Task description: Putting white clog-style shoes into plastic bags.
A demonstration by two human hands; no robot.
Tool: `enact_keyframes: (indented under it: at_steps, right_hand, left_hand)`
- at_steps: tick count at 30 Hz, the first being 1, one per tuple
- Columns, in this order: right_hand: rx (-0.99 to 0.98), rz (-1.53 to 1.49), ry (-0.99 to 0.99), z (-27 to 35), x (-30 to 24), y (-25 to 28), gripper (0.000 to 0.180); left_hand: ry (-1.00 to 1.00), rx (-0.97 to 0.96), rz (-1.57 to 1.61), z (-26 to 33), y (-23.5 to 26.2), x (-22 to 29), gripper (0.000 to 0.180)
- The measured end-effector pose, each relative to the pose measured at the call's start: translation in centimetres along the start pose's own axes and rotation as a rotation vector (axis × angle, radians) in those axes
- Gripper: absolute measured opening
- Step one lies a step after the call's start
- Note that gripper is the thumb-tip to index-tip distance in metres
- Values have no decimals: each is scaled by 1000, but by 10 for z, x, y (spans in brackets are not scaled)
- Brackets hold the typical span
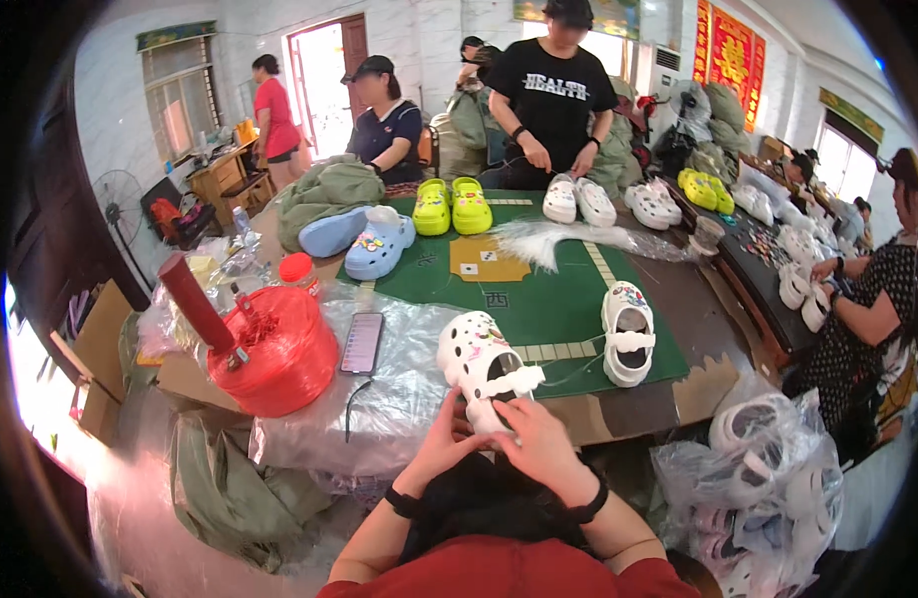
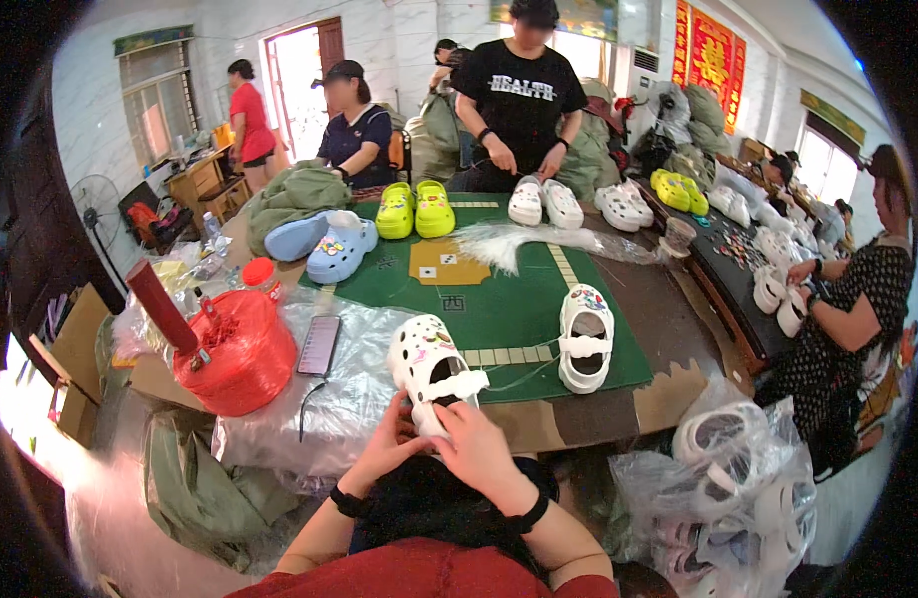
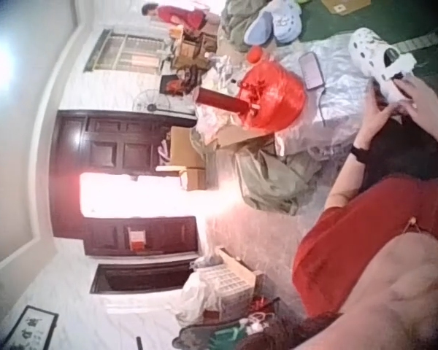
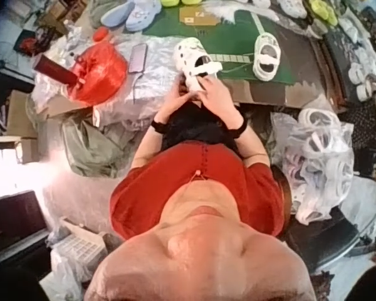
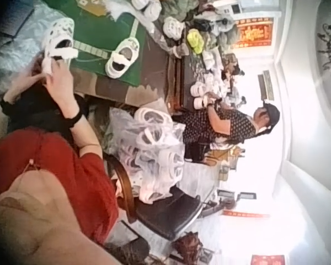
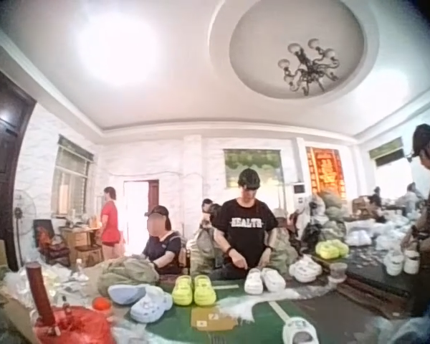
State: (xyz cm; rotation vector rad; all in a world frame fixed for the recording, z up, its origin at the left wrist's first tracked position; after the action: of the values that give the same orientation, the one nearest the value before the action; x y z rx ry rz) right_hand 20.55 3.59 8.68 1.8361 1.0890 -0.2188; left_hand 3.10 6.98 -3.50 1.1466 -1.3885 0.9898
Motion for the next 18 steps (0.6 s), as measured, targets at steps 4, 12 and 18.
enact_keyframes:
  at_steps: [4,12,18]
  right_hand:
    - [353,-24,-51,-5,28,64,6]
    - [471,577,-500,19,206,108,91]
    - [440,312,-547,10,230,96,78]
  left_hand:
    - [-7,121,-265,8,-11,18,106]
    - [-295,188,-892,19,-61,95,119]
    - [-421,147,-878,2,-82,82,112]
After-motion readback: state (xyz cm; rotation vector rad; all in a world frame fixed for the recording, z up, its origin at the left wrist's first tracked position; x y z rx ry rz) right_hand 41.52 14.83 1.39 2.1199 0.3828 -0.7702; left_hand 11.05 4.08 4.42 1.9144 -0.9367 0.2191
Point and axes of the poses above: each hand's wrist, its own z-axis away from the middle knuckle, its own y-axis out of the back of the hand, x = y × z, the point moved 5 cm from there along -z, towards the middle knuckle, and after that the axes turned 1 degree about x, right-handed, at the moved point
